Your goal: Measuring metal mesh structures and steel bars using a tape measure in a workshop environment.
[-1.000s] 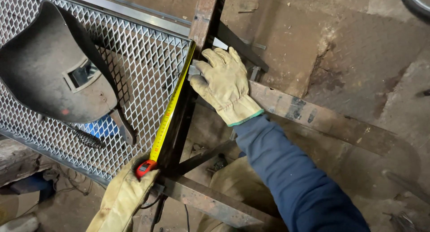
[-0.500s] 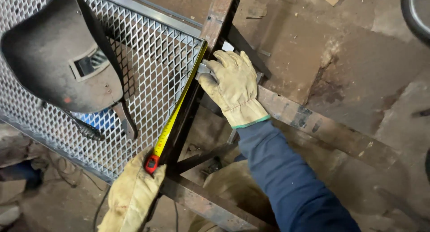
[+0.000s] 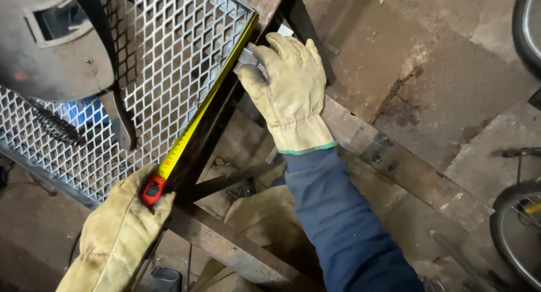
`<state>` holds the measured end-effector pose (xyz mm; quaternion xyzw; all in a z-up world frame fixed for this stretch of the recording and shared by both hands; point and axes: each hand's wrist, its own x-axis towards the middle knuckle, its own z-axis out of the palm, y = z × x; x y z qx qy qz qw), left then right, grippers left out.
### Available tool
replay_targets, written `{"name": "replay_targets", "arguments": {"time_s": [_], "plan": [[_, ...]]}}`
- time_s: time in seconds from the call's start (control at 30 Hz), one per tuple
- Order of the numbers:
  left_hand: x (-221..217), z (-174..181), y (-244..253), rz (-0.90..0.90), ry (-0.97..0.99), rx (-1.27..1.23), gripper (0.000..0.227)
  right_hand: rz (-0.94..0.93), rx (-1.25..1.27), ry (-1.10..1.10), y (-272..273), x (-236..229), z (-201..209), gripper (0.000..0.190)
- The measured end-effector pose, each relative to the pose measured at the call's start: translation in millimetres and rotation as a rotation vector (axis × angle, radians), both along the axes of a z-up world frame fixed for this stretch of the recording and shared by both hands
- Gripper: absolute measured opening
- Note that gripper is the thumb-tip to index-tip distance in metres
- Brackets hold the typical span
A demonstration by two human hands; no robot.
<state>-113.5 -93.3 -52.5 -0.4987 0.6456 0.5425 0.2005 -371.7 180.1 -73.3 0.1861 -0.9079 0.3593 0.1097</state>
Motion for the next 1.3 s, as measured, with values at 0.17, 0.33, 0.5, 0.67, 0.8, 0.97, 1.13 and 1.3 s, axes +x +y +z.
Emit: {"name": "replay_targets", "arguments": {"time_s": [0.17, 0.33, 0.5, 0.67, 0.8, 0.97, 1.13, 1.3], "plan": [[7.6, 11.8, 5.0, -0.106, -0.051, -0.088, 0.058, 0.005, -0.008, 0.004, 1.7, 3.3, 0.3, 0.035], [-3.7, 33.9, 27.1, -0.203, -0.076, -0.175, 0.058, 0.053, -0.036, -0.036, 3.2, 2.5, 3.6, 0.035], [-21.5, 40.2, 38.1, -0.294, -0.102, -0.257, 0.058, 0.026, -0.024, -0.025, 1.9, 2.6, 0.2, 0.036], [-6.3, 19.2, 27.1, -0.390, -0.128, -0.340, 0.058, 0.024, -0.017, -0.032, 1.5, 1.0, -0.4, 0.036], [-7.7, 52.3, 52.5, -0.468, -0.149, -0.404, 0.059, 0.000, 0.008, -0.037, -1.9, 0.3, -1.9, 0.036], [-19.6, 74.1, 67.6, -0.562, -0.172, -0.489, 0.059, 0.039, -0.008, -0.024, 2.1, -0.4, -1.5, 0.038], [-39.0, 82.3, 74.4, -0.660, -0.189, -0.571, 0.060, 0.045, -0.029, -0.055, 1.2, -2.2, -1.6, 0.039], [-59.2, 81.3, 75.2, -0.758, -0.213, -0.648, 0.060, 0.010, -0.026, -0.080, -0.8, -2.5, -0.7, 0.036]]}}
